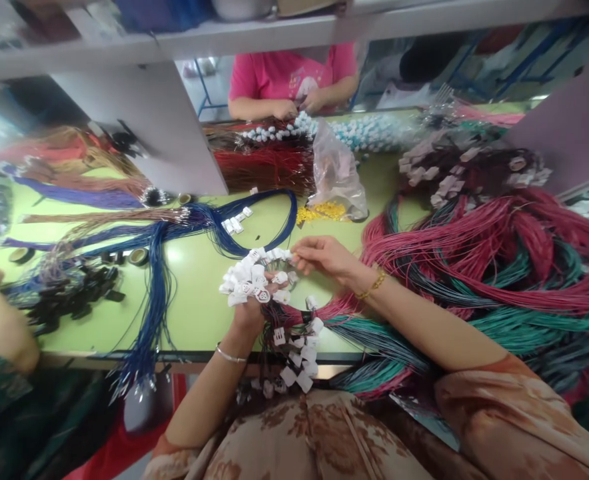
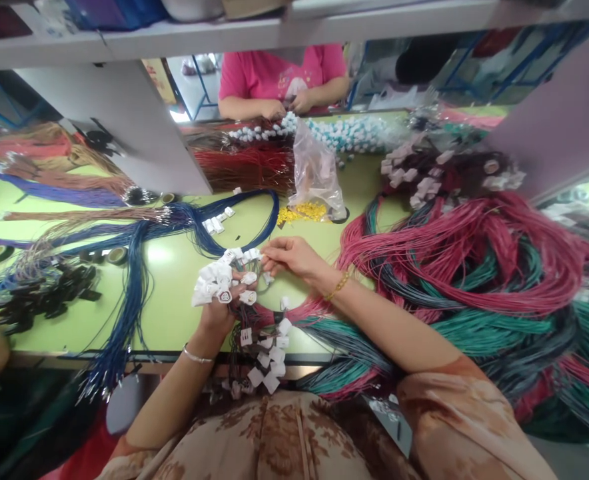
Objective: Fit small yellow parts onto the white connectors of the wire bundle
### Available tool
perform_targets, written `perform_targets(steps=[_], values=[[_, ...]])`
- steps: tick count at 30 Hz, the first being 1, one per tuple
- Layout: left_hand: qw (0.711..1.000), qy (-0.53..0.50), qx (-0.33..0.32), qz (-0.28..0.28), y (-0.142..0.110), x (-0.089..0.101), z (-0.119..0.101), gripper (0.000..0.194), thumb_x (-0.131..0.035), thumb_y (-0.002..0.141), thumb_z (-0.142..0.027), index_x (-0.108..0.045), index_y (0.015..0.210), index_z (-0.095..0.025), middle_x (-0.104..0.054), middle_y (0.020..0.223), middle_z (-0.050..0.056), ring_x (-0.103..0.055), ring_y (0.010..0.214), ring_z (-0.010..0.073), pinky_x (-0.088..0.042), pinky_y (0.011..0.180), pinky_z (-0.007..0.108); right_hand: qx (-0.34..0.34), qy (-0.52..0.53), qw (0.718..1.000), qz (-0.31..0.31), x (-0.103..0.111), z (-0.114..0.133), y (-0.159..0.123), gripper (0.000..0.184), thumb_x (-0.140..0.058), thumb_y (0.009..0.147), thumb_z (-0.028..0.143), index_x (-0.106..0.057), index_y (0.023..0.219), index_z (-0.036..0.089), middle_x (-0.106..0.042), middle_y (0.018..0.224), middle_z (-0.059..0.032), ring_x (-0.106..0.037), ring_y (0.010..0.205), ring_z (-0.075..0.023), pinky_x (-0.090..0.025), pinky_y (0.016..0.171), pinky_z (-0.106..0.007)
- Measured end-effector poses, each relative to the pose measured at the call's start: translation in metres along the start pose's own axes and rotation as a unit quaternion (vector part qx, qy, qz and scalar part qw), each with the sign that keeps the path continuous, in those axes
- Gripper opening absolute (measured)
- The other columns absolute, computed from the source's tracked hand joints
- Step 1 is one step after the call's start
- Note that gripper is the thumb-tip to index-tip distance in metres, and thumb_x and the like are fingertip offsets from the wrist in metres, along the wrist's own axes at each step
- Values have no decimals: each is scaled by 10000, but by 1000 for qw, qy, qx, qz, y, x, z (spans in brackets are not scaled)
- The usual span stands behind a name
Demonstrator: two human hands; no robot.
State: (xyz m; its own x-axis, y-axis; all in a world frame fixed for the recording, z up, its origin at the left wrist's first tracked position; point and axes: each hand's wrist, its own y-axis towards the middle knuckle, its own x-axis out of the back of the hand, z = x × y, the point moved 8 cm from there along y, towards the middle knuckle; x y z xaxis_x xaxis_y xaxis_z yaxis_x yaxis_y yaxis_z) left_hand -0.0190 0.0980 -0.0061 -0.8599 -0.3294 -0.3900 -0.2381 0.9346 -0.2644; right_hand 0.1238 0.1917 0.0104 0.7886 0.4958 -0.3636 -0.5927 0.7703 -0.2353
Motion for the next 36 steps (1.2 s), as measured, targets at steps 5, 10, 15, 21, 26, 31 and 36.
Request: perform_targets(steps=[5,10,15,21,26,31,36], values=[[1000,5,-5,21,2,-6,-4,259,-878,517,-279,-661,631,-193,-749,825,87,-699,758,256,-546,623,361,-3,13,999,43,-26,-7,-15,275,-861,714,337,-718,865,157,-718,704,-7,-632,544,-82,-557,529,-200],[999,1,7,40,2,-8,-1,265,-867,544,-318,-647,635,-202,-754,850,88,-707,874,318,-556,668,401,68,-68,994,43,-31,2,-18,258,-803,797,369,-692,913,166,-715,731,-8,-675,619,-107,-589,620,-249],[1000,4,-5,23,2,-3,-3,276,-884,541,-299,-659,665,-198,-754,875,80,-679,766,262,-501,606,360,101,-92,991,18,-29,11,-23,258,-790,798,367,-652,923,188,-698,727,13,-667,609,-109,-583,619,-261],[999,-11,-10,31,1,-6,-5,232,-867,540,-241,-664,648,-209,-745,822,52,-633,660,189,-483,562,311,124,-183,975,26,-37,13,-31,161,-669,882,329,-687,947,182,-688,718,-8,-653,632,-127,-560,637,-280],[999,-6,-20,31,-1,-8,-9,255,-848,538,-204,-616,641,-192,-746,835,30,-612,635,157,-477,545,281,337,-355,872,-29,-51,39,-49,151,-563,916,164,-707,907,207,-697,890,-54,-646,840,-162,-533,761,-310],[999,16,-40,22,-3,-9,-12,291,-831,545,-196,-568,669,-189,-742,841,17,-607,628,136,-474,532,251,374,-392,840,-45,-55,38,-53,107,-535,930,139,-629,937,189,-691,843,-36,-604,727,-129,-488,678,-261],[997,51,-53,6,-2,-2,-7,286,-839,562,-185,-579,682,-197,-762,931,33,-649,703,168,-531,603,282,311,-364,877,-49,-48,30,-48,100,-554,900,195,-519,993,205,-710,837,-21,-611,668,-111,-471,624,-235]])
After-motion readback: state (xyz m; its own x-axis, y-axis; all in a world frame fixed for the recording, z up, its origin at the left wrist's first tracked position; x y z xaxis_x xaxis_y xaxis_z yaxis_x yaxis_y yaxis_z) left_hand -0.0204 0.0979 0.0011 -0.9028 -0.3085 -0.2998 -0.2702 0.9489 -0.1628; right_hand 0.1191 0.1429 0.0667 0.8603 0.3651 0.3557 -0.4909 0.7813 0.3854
